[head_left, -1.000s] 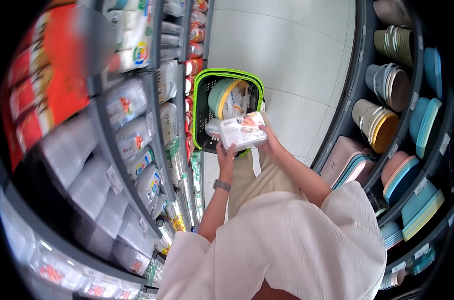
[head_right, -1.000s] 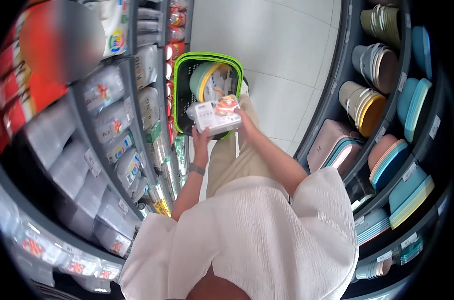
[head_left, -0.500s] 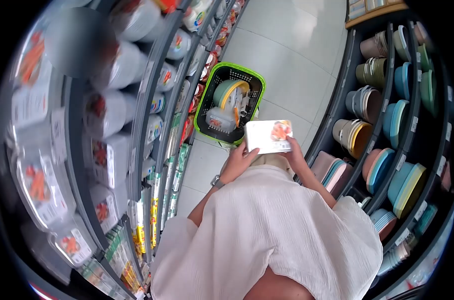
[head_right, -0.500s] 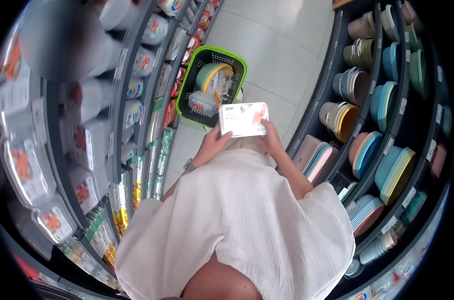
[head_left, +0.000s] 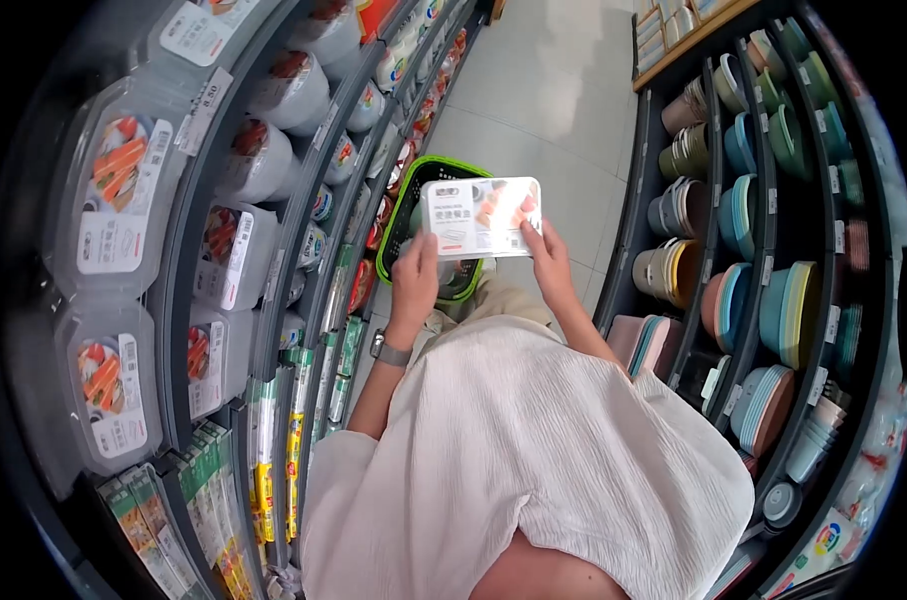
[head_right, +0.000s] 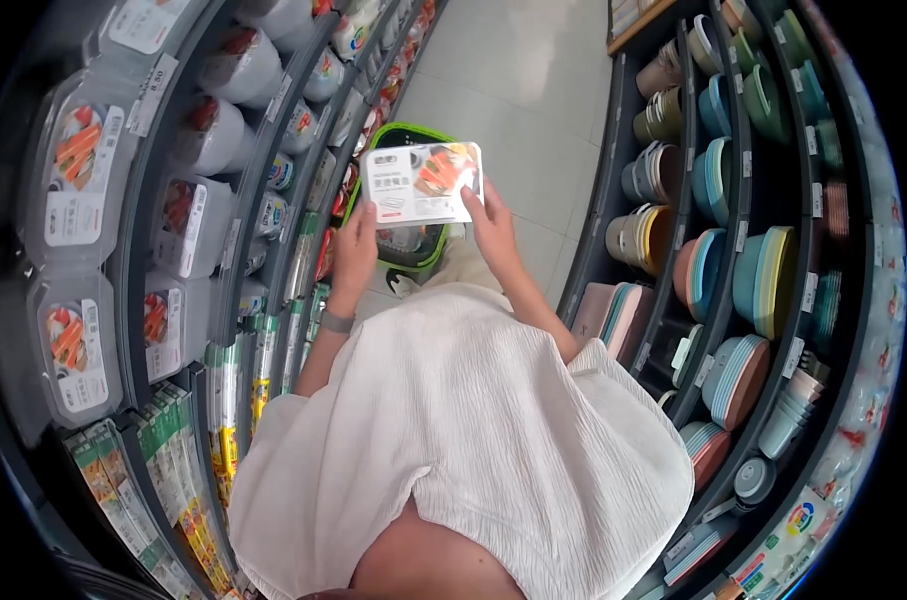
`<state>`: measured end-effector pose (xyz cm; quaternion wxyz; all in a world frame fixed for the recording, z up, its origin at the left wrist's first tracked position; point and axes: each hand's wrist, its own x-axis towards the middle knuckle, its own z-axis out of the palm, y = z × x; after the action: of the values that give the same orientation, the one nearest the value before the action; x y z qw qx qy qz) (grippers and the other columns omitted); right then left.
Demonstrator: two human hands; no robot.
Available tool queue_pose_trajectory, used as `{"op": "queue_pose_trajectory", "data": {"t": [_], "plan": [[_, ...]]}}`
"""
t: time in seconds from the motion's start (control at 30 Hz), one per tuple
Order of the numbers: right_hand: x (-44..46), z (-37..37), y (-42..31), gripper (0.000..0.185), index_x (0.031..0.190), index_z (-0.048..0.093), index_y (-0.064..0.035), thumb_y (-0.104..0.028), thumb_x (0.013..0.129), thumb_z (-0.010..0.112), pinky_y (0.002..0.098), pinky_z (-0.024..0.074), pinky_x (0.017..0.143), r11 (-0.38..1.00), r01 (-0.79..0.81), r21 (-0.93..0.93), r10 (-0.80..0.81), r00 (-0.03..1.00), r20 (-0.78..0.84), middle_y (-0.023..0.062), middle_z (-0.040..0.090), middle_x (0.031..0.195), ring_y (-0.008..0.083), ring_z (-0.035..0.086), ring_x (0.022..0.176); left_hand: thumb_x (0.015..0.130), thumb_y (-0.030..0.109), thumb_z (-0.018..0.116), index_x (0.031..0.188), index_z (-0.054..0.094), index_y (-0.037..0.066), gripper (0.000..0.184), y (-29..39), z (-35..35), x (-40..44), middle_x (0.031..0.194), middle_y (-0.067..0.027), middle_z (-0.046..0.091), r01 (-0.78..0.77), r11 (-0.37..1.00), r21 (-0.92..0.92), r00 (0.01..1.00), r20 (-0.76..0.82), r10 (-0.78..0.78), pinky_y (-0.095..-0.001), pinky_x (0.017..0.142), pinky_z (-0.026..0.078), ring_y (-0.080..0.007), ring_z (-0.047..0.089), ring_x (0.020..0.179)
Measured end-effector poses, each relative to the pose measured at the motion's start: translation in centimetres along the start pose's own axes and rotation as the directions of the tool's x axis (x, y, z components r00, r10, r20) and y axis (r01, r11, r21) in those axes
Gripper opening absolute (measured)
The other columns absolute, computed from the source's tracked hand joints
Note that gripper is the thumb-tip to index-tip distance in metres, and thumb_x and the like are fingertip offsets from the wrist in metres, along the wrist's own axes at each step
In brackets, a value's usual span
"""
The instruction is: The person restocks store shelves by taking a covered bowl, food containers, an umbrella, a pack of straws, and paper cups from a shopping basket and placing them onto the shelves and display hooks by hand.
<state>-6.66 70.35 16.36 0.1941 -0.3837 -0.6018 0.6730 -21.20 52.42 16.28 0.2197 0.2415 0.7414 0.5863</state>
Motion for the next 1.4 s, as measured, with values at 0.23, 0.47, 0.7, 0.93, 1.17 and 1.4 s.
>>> {"op": "queue_pose_trajectory", "data": {"t": [0.23,0.47,0.7,0.93,1.17,1.4], "plan": [[-1.4,5.6,-7.5,0.068,0.155,0.028,0.0042,-0.01,0.098,0.063,0.0336,0.0353,0.112,0.951,0.212,0.227,-0.274,0.916,0.292,0.0169,0.047,0.148,0.0203,0.049,0.132,0.11,0.025,0.041,0.144,0.047,-0.005,0.046,7.6,-6.2,-1.0,0.134,-0.0139,0.06,-0.061,0.961,-0.269,0.982,-0.191,0.009,-0.0281,0.102,0.043,-0.0149,0.056,0.119],[-1.7,7.0,-10.7,0.062,0.152,0.035,0.0049,-0.01,0.098,0.062,0.0326,0.0408,0.108,0.939,0.274,0.208,-0.329,0.892,0.309,0.0162,0.054,0.142,0.0188,0.052,0.128,0.105,0.011,0.051,0.152,0.034,-0.005,0.052,9.1,-7.2,-2.6,0.14,-0.0138,0.054,-0.159,0.918,-0.364,0.972,-0.22,0.081,-0.0279,0.103,0.042,-0.0146,0.054,0.122],[-2.8,7.4,-12.3,0.058,0.149,0.04,0.0045,-0.011,0.098,0.062,0.0316,0.0409,0.107,0.927,0.299,0.227,-0.361,0.875,0.322,0.0149,0.055,0.14,0.0174,0.052,0.129,0.104,0.011,0.054,0.153,0.031,-0.005,0.057,10.0,-7.8,-4.1,0.143,-0.0149,0.052,-0.191,0.915,-0.356,0.966,-0.234,0.111,-0.0297,0.104,0.043,-0.0162,0.054,0.124],[-4.1,8.1,-12.1,0.053,0.145,0.043,0.0047,-0.012,0.098,0.063,0.0315,0.0397,0.107,0.921,0.312,0.235,-0.369,0.89,0.266,0.0149,0.056,0.138,0.018,0.051,0.128,0.099,0.0,0.056,0.154,0.029,-0.005,0.061,9.9,-8.4,-5.4,0.145,-0.0167,0.05,-0.233,0.925,-0.301,0.958,-0.237,0.164,-0.0327,0.108,0.042,-0.0198,0.052,0.129],[-4.2,8.7,-12.5,0.046,0.138,0.048,0.0044,-0.011,0.098,0.064,0.0312,0.0405,0.106,0.889,0.371,0.27,-0.433,0.871,0.23,0.0138,0.057,0.134,0.0183,0.051,0.127,0.098,-0.004,0.054,0.152,0.028,-0.008,0.06,10.5,-8.8,-6.2,0.146,-0.0184,0.048,-0.202,0.923,-0.328,0.958,-0.26,0.118,-0.0337,0.11,0.04,-0.0208,0.05,0.132],[-2.9,8.6,-9.7,0.04,0.133,0.053,0.0037,-0.01,0.097,0.065,0.0311,0.0418,0.104,0.893,0.406,0.194,-0.444,0.866,0.231,0.0121,0.06,0.128,0.0173,0.054,0.123,0.098,0.0,0.055,0.147,0.034,-0.008,0.054,8.1,-8.5,-5.8,0.143,-0.0178,0.051,-0.171,0.9,-0.4,0.96,-0.274,0.06,-0.0344,0.109,0.041,-0.021,0.051,0.13]]}}
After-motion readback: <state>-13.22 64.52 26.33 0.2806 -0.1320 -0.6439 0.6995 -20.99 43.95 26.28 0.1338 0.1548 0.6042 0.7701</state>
